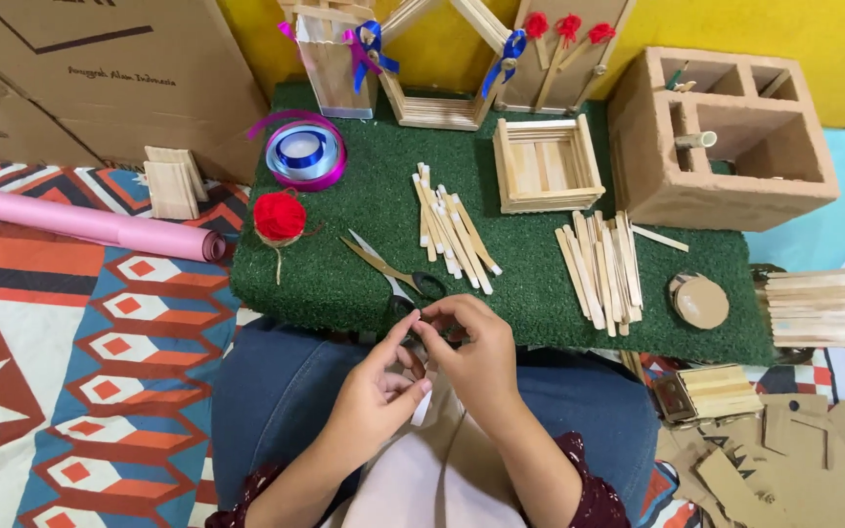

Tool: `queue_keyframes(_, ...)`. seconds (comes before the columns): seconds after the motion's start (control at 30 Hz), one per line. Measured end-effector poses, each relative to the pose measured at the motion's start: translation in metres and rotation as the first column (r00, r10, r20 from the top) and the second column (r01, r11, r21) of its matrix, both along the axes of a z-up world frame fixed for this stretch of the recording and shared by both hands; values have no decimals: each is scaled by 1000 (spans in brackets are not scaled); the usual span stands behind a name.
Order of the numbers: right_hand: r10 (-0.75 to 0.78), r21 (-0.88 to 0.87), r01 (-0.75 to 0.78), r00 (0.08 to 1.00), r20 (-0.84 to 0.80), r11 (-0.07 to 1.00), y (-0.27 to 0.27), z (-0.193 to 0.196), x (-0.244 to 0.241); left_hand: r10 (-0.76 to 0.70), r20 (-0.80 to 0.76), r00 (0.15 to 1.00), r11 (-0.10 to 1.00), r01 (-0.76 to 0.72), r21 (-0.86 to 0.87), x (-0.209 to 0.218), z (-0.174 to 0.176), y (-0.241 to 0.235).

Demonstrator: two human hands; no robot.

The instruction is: Cutting popsicle sticks and small strips of material using scissors for a craft project.

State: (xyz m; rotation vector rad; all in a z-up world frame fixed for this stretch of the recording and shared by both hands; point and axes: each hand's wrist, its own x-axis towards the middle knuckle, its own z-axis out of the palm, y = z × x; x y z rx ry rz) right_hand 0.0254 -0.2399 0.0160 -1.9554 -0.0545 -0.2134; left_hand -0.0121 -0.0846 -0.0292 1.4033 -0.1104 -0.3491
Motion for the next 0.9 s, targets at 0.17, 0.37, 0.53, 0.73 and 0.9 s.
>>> queue_keyframes(0.17, -16, -17, 17, 996, 92, 1000, -3, -2, -7, -25, -9, 1000, 996, 26, 91, -1, 8, -3)
queue_keyframes(0.37, 22, -161, 1, 990, 137, 987, -5, -6, -10, -40, -22, 999, 987, 43, 155, -5, 11, -8)
queue_keyframes(0.53, 164, -122, -151, 981, 105, 981, -27, 2, -10, -96, -38, 995, 995, 97, 25, -5, -14, -7)
queue_keyframes(0.73, -204, -610, 456, 875, 438, 647, -116, -15, 22, -184, -532, 827, 868, -118, -483, 1, -20, 6)
queue_keyframes(0.9, -255, -770, 472, 881, 399, 429, -144, -42, 35, -214, -445, 870, 865, -43, -500, -1, -10, 2)
